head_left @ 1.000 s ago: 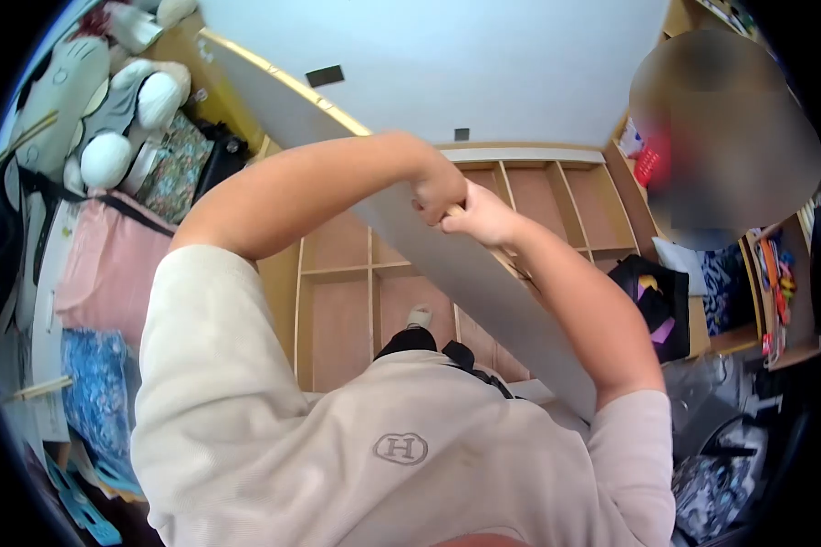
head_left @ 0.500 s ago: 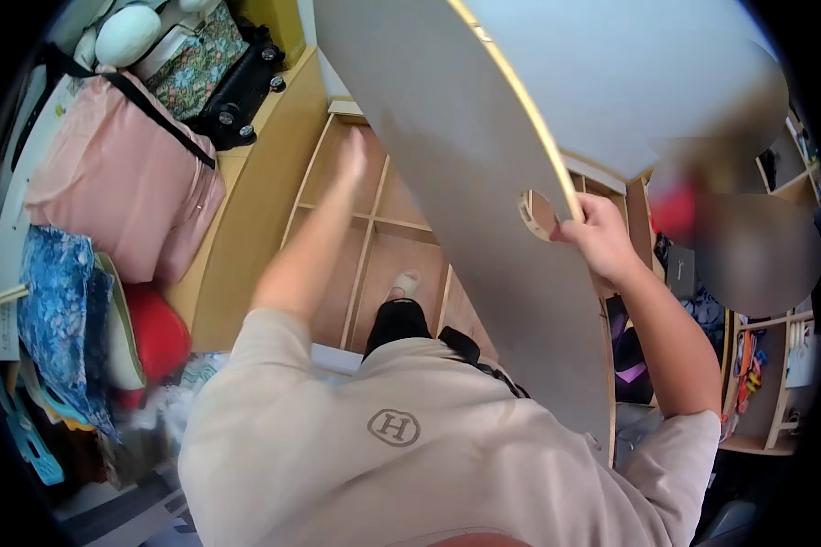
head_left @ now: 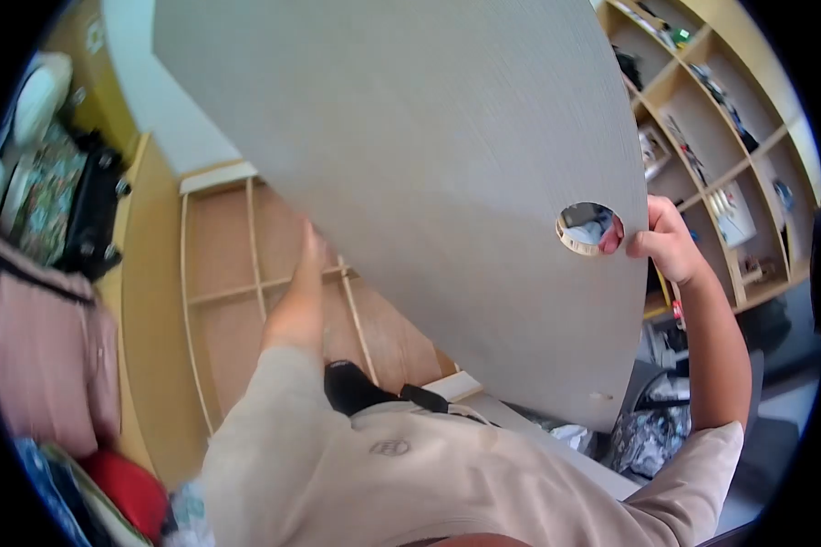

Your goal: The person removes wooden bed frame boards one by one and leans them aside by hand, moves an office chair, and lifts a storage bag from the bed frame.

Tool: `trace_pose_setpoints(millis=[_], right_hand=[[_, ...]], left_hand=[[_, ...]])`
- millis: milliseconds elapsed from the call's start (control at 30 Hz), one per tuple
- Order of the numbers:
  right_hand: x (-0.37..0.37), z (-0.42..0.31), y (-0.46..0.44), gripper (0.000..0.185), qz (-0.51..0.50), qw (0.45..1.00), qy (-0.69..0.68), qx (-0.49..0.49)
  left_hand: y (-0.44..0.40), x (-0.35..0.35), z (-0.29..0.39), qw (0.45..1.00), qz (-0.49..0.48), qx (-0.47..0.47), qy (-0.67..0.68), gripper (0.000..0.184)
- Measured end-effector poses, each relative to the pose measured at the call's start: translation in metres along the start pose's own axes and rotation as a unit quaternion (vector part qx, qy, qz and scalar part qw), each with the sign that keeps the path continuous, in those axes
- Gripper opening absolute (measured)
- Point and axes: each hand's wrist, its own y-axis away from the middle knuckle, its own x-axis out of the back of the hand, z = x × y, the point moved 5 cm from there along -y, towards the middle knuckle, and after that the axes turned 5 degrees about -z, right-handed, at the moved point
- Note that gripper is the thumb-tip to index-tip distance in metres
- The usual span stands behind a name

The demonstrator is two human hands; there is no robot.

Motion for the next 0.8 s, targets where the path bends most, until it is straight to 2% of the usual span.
trace_pose_setpoints(millis=[33, 133, 167, 200, 300, 367, 433, 533, 600, 700, 800], right_hand=[[0.014, 0.002, 0.007, 0.028, 0.010, 1.000, -0.006, 0.006], [0.041, -0.002, 0.034, 0.025, 0.053, 0.998, 0.009, 0.012], [0.053, 0.002, 0.040, 0.025, 0.100, 0.994, 0.019, 0.035], [0.069, 0.009, 0.047, 0.025, 0.082, 0.995, -0.025, 0.045], [0.113, 0.028, 0.082, 0.022, 0.133, 0.988, -0.061, 0.058], [0.119, 0.031, 0.121, 0.038, 0.253, 0.967, -0.007, 0.021], [0.126, 0.044, 0.165, 0.046, 0.385, 0.921, 0.053, 0.007], [0.138, 0.084, 0.235, 0.053, 0.573, 0.809, 0.128, -0.021], [0.139, 0.120, 0.285, 0.056, 0.676, 0.716, 0.173, 0.033], [0.132, 0.174, 0.329, 0.060, 0.709, 0.696, 0.056, 0.100], [0.122, 0.206, 0.362, 0.061, 0.772, 0.614, 0.161, -0.039]], left_hand=[[-0.015, -0.007, -0.006, 0.999, -0.043, -0.006, 0.027, 0.101], [-0.042, -0.038, -0.016, 0.990, -0.073, -0.040, 0.115, 0.099], [-0.035, -0.053, -0.012, 0.990, -0.069, -0.031, 0.120, 0.099], [-0.032, -0.066, -0.003, 0.989, -0.069, -0.028, 0.126, 0.099], [-0.005, -0.113, 0.024, 0.993, -0.032, -0.049, 0.102, 0.095], [0.016, -0.153, 0.045, 0.992, -0.058, -0.069, 0.084, 0.096], [0.030, -0.193, 0.063, 0.990, -0.079, -0.087, 0.075, 0.096], [0.051, -0.228, 0.077, 0.991, -0.072, -0.099, 0.056, 0.095], [0.065, -0.247, 0.087, 0.992, -0.058, -0.111, 0.033, 0.094], [0.089, -0.290, 0.103, 0.990, -0.070, -0.124, 0.008, 0.093], [0.122, -0.315, 0.114, 0.992, -0.066, -0.107, 0.000, 0.091]])
